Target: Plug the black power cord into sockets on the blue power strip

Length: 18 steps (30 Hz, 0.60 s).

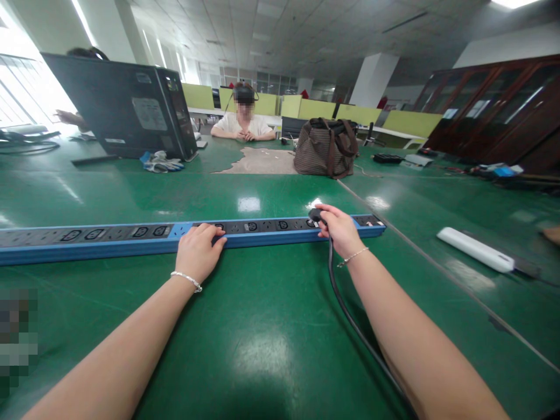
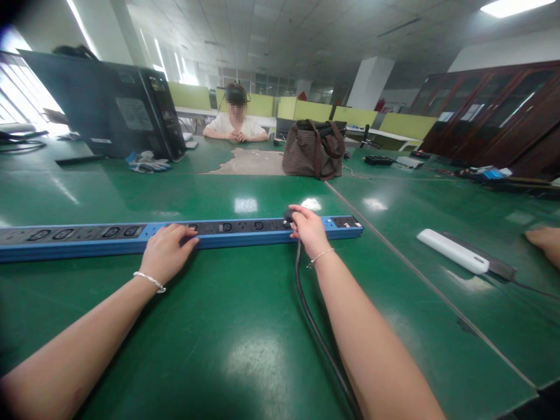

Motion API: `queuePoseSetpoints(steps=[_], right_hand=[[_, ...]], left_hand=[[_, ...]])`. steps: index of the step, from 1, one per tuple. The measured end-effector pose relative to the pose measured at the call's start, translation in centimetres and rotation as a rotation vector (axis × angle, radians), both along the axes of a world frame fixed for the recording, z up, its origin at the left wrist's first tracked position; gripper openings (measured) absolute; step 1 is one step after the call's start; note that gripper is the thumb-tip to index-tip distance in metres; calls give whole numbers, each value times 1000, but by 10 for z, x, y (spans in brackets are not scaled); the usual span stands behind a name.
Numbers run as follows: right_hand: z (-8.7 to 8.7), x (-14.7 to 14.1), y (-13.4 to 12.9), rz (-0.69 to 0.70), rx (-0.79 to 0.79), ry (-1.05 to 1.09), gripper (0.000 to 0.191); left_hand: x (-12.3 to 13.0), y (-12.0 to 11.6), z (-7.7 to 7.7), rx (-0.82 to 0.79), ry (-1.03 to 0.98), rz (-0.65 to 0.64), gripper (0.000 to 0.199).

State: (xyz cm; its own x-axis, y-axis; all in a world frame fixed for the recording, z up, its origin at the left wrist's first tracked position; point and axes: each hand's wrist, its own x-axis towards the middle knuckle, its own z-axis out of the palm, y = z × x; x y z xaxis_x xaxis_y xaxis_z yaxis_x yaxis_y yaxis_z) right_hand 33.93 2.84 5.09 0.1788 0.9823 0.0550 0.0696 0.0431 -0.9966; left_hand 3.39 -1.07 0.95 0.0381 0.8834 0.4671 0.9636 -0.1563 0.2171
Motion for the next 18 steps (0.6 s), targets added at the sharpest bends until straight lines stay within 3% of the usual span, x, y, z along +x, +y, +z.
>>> queuePoseSetpoints(steps=[5, 18], right_hand=[[-5, -33, -4, 52, -62, -37, 34], [-8, -33, 2, -16, -25, -252, 33]], left_hand=[[0, 0, -1, 6, -10, -5, 22], [0, 0, 0, -6, -20, 4, 21]])
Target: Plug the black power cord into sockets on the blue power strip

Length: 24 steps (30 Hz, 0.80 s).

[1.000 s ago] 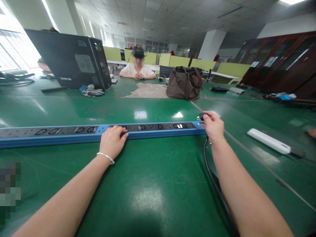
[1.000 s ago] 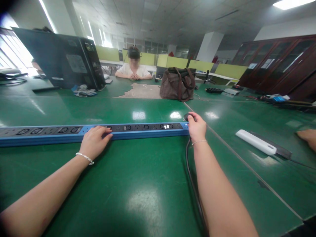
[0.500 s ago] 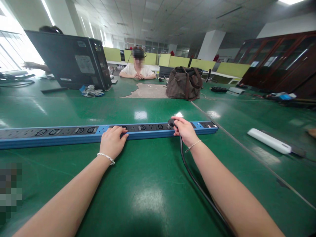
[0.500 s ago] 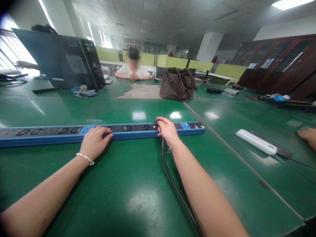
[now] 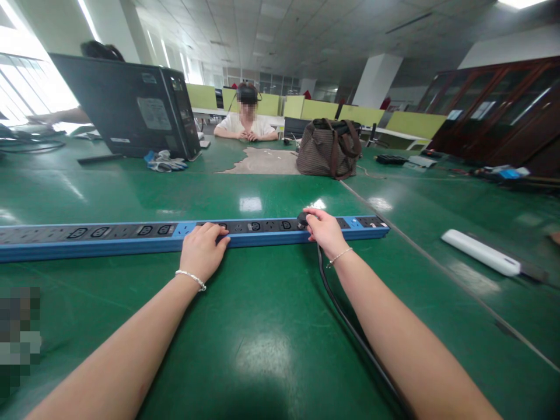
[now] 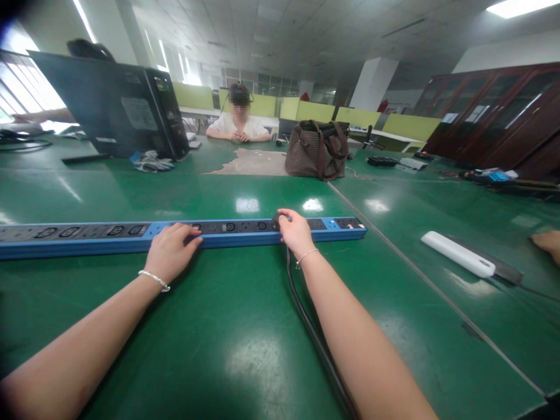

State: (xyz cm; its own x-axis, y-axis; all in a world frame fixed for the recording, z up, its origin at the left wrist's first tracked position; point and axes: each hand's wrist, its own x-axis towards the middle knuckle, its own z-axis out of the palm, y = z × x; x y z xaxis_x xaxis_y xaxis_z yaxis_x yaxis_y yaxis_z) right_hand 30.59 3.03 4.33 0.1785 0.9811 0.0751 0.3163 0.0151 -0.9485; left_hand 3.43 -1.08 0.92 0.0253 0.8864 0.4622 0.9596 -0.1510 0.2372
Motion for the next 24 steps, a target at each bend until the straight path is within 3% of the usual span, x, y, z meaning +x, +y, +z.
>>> queuePoseSetpoints(steps=[13, 24], right_hand=[[-6, 4, 8, -9, 58, -210, 33], [-2, 13, 9, 7, 3, -288, 33]], left_hand=[[-1, 1, -1, 10, 5, -7, 20], [-1, 1, -1, 7, 16, -6, 22]])
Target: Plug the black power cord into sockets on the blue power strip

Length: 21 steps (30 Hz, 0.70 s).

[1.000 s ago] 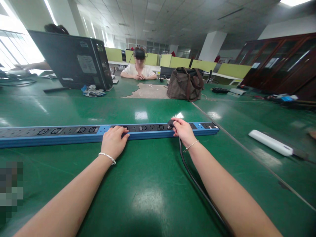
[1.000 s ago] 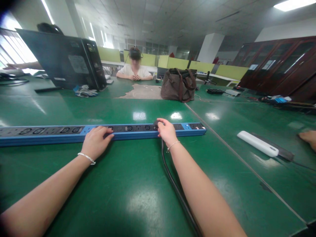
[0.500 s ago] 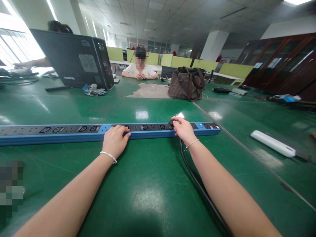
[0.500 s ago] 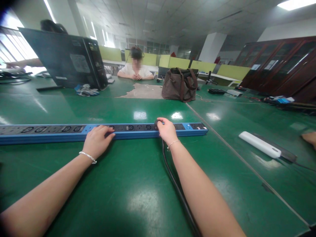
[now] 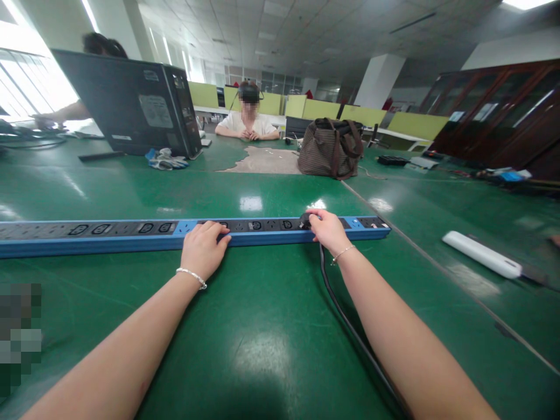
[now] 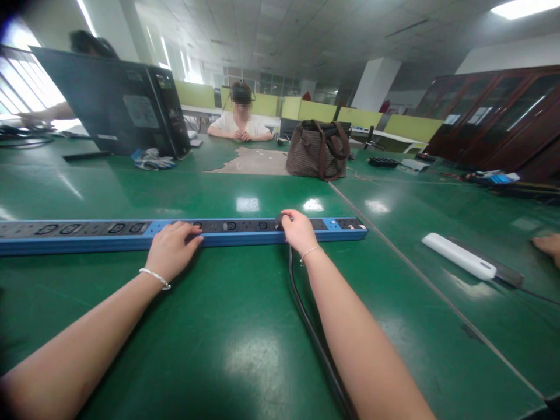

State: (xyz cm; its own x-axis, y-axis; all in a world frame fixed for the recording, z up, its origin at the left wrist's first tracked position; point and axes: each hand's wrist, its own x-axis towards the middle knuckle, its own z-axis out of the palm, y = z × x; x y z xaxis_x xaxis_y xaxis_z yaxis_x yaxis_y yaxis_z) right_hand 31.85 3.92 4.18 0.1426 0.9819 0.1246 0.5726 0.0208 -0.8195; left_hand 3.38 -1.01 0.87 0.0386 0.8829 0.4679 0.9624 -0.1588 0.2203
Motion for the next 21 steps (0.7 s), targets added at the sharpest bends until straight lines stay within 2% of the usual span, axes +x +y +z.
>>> queuePoseSetpoints(steps=[11, 21], right_hand=[[14, 1, -2, 44, 41, -471, 36], [22, -13, -7, 98, 33, -682, 36]], left_hand=[[1, -1, 1, -4, -8, 13, 21], [1, 0, 0, 1, 7, 18, 19]])
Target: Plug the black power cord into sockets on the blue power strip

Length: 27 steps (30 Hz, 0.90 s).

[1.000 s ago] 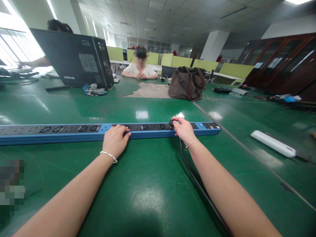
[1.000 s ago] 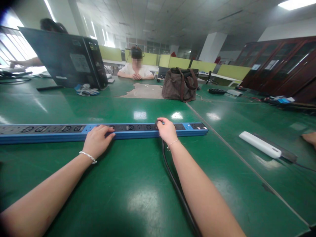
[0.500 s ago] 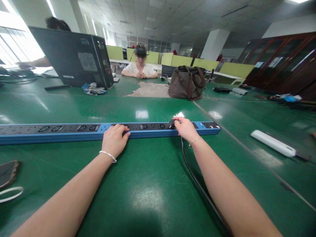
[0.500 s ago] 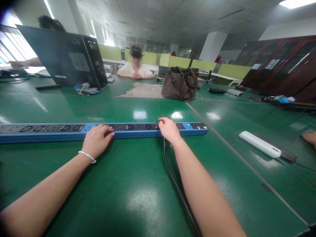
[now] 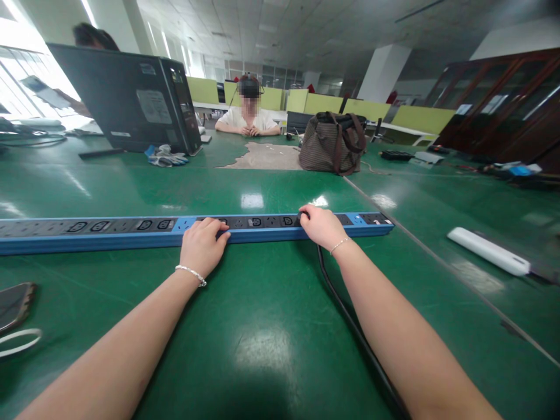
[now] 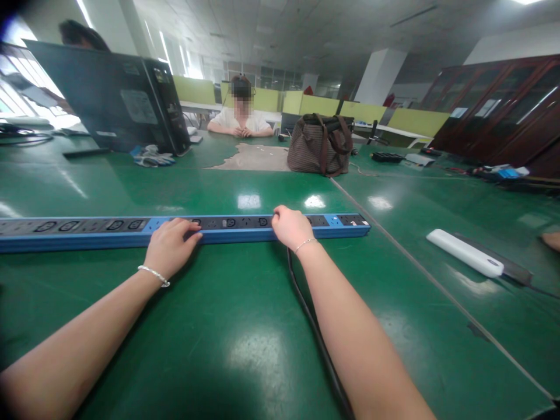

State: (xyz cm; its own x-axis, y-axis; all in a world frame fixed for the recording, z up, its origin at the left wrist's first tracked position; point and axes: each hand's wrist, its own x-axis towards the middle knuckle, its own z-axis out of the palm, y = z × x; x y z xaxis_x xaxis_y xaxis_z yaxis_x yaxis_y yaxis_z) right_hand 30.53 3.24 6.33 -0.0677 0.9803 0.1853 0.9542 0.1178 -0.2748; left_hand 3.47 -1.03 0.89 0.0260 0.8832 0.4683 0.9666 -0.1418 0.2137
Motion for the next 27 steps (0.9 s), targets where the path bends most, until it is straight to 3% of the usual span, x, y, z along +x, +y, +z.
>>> queuePoseSetpoints(steps=[10, 18, 27], right_hand=[[-8, -5, -11, -88, 18, -88, 39], [-7, -2, -4, -30, 33, -49, 33], [-28, 1, 0, -53, 119, 377, 28]], left_hand=[[-2, 1, -2, 13, 8, -20, 19], [0, -1, -1, 13, -5, -13, 18], [-1, 0, -2, 25, -14, -18, 18]])
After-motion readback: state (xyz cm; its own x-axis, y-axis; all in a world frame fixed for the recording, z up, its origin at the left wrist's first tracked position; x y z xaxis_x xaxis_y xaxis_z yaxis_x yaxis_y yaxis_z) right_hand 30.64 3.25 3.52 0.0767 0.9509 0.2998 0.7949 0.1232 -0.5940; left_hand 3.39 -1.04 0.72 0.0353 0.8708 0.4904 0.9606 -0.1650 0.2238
